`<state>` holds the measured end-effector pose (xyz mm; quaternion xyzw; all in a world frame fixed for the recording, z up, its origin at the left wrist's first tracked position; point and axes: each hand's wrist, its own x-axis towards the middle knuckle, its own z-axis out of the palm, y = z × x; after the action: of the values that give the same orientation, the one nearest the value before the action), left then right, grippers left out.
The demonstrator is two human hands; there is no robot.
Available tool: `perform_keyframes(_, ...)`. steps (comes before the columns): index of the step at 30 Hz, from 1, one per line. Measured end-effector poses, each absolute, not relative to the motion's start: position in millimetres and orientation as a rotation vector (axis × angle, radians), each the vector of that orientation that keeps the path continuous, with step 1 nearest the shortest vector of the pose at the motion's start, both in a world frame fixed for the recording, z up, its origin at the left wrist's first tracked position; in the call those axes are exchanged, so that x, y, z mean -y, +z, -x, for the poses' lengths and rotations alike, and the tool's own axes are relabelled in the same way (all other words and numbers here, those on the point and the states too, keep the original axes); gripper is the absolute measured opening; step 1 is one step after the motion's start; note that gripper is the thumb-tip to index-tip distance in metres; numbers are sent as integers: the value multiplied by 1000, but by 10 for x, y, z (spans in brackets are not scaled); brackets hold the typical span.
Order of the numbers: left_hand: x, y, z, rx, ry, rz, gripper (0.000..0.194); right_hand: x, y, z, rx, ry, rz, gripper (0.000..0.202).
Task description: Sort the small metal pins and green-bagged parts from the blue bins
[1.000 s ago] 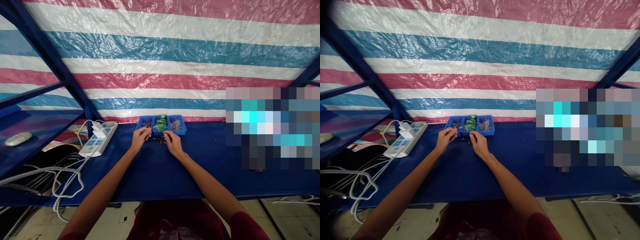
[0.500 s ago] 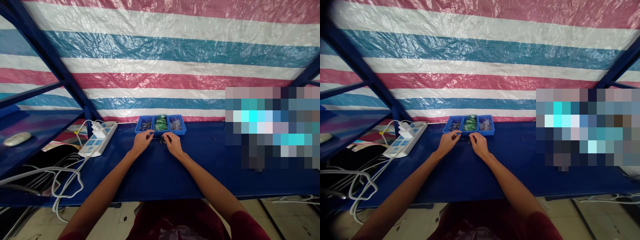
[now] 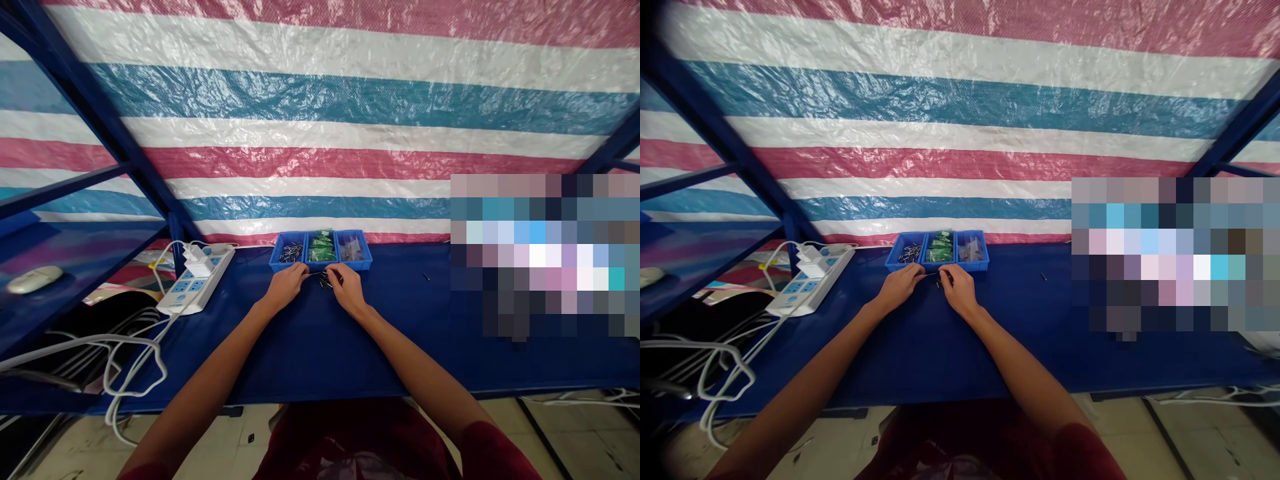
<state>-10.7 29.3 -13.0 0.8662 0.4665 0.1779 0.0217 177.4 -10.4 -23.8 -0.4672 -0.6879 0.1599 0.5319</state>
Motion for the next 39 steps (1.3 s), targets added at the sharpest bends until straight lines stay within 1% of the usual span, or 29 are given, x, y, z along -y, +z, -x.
perform_keyframes(4, -237, -95, 58, -1193, 866, -2541, 16, 94, -249, -1776, 1656, 387, 1120, 24)
perform_keyframes(7, -173, -64, -1, -1112, 1065, -2402, 16, 85, -264, -1775, 1682, 383, 1089, 22)
perform_keyframes(13, -112, -47, -68, -1058, 1278, -1983, 21, 80, -281, -1767, 1632, 383, 1099, 21)
perform_keyframes(16, -106, -43, -80, -1011, 1299, -1848, 23, 86, -276, -1766, 1629, 394, 1099, 22)
perform_keyframes(20, -104, -24, -85, -984, 1272, -1796, 27, 89, -262, -1773, 1625, 408, 1121, 27)
perform_keyframes(26, -114, -11, -87, -968, 1256, -1783, 24, 94, -238, -1779, 1609, 436, 1133, 32)
perform_keyframes(32, -116, 0, -75, -1041, 1264, -1754, 23, 122, -220, -1768, 1585, 446, 1089, 26)
perform_keyframes(39, -114, 51, -92, -983, 1285, -1575, 26, 134, -200, -1750, 1591, 434, 1098, 29)
